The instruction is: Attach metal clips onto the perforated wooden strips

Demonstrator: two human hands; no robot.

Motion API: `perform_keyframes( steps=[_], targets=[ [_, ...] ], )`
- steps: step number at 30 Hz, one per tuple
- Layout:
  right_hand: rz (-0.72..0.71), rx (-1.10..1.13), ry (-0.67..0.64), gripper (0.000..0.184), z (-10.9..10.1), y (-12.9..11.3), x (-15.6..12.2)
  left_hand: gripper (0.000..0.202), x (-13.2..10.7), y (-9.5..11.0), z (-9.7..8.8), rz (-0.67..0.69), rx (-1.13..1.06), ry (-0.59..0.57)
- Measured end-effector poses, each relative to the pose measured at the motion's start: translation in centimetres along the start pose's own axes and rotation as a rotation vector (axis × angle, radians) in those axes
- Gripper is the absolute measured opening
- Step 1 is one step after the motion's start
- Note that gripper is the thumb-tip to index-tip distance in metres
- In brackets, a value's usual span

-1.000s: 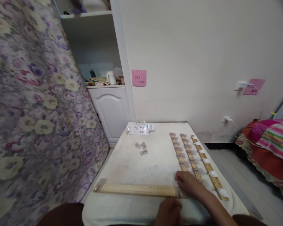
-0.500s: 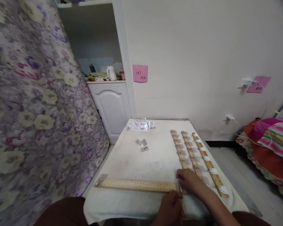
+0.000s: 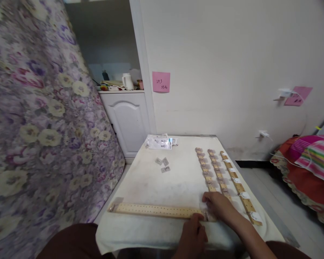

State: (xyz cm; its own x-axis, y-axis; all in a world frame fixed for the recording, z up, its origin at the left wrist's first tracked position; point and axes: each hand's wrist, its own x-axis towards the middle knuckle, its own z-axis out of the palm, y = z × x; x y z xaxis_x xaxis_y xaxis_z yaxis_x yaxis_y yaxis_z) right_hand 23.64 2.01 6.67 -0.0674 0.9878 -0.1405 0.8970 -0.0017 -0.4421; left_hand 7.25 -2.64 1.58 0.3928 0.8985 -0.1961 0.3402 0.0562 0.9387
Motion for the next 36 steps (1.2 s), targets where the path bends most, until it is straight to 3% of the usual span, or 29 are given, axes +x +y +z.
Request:
perform_keyframes(
  steps=[5, 14, 27, 36],
  targets=[
    [-0.021, 0.073, 0.013, 0.028, -0.1, 0.7, -0.4, 0.026, 0.0, -0.3, 0.1, 0.009, -0.007, 0.005],
    [-0.042, 0.11, 0.015, 0.027, 0.4, 2.2, 0.5, 0.033, -0.8, 0.9, -0.5, 0.054, 0.194, 0.009],
    [0.007, 0.012, 0.008, 0.026, 0.0, 0.4, -0.1, 0.042, -1.1, 1.2, -0.9, 0.21, 0.378, -0.067],
    [0.026, -0.047, 0.003, 0.03, 0.3, 0.6, 0.0, 0.05, -0.8, 1.4, -0.9, 0.213, 0.451, -0.131]
  ],
)
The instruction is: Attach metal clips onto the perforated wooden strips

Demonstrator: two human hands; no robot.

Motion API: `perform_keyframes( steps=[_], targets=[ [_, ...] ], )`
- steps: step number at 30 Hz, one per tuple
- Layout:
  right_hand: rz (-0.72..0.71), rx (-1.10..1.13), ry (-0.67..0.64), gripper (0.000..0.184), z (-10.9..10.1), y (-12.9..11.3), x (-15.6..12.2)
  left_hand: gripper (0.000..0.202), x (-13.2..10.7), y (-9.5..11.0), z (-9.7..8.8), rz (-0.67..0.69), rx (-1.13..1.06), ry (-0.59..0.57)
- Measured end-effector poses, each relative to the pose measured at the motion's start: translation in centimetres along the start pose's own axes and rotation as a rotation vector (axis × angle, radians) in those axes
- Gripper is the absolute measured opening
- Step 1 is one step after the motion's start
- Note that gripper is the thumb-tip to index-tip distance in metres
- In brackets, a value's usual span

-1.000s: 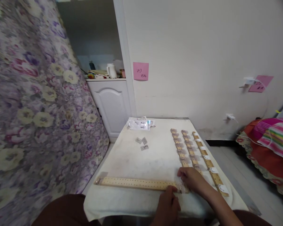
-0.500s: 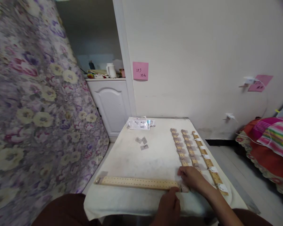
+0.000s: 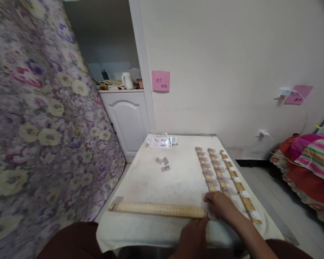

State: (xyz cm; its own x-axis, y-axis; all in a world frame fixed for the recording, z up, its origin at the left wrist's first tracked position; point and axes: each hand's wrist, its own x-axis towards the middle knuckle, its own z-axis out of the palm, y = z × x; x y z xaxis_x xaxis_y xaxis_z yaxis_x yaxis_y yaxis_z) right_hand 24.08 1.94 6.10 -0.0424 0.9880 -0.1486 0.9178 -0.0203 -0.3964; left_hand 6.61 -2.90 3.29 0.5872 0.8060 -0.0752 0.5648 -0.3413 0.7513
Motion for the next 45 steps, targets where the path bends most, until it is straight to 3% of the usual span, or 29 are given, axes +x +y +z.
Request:
perform_keyframes(
  steps=[11, 18, 30, 32, 34, 38, 41, 45],
  targets=[
    [0.004, 0.004, -0.003, 0.028, 0.3, 0.6, -0.4, 0.053, 0.4, 0.0, -0.2, 0.031, 0.203, -0.056],
    [0.055, 0.005, -0.061, 0.02, 0.1, 0.4, 0.2, 0.047, 0.4, -0.3, 0.0, 0.006, 0.104, 0.008],
    [0.029, 0.032, -0.009, 0.018, -0.8, -0.6, -0.3, 0.051, 0.6, -0.5, -0.6, 0.016, 0.244, -0.072],
    [-0.028, 0.136, 0.089, 0.019, -1.7, 0.2, -0.7, 0.054, 0.6, -0.5, -0.6, 0.006, 0.24, -0.073],
    [-0.087, 0.318, 0.303, 0.02, -3.1, 1.4, -1.4, 0.055, 0.5, -0.4, -0.8, -0.003, 0.238, -0.08],
    [0.082, 0.503, 0.646, 0.027, -5.5, 4.5, -2.6, 0.051, 0.4, 0.0, -1.3, -0.004, 0.23, -0.074],
    [0.15, 0.567, 0.736, 0.03, -5.8, 5.8, -2.8, 0.05, 0.3, 0.2, -1.5, 0.017, 0.223, -0.054],
    [0.106, 0.571, 0.714, 0.03, -5.0, 5.8, -2.5, 0.049, 0.1, -0.2, -1.3, 0.058, 0.17, 0.005]
  ],
)
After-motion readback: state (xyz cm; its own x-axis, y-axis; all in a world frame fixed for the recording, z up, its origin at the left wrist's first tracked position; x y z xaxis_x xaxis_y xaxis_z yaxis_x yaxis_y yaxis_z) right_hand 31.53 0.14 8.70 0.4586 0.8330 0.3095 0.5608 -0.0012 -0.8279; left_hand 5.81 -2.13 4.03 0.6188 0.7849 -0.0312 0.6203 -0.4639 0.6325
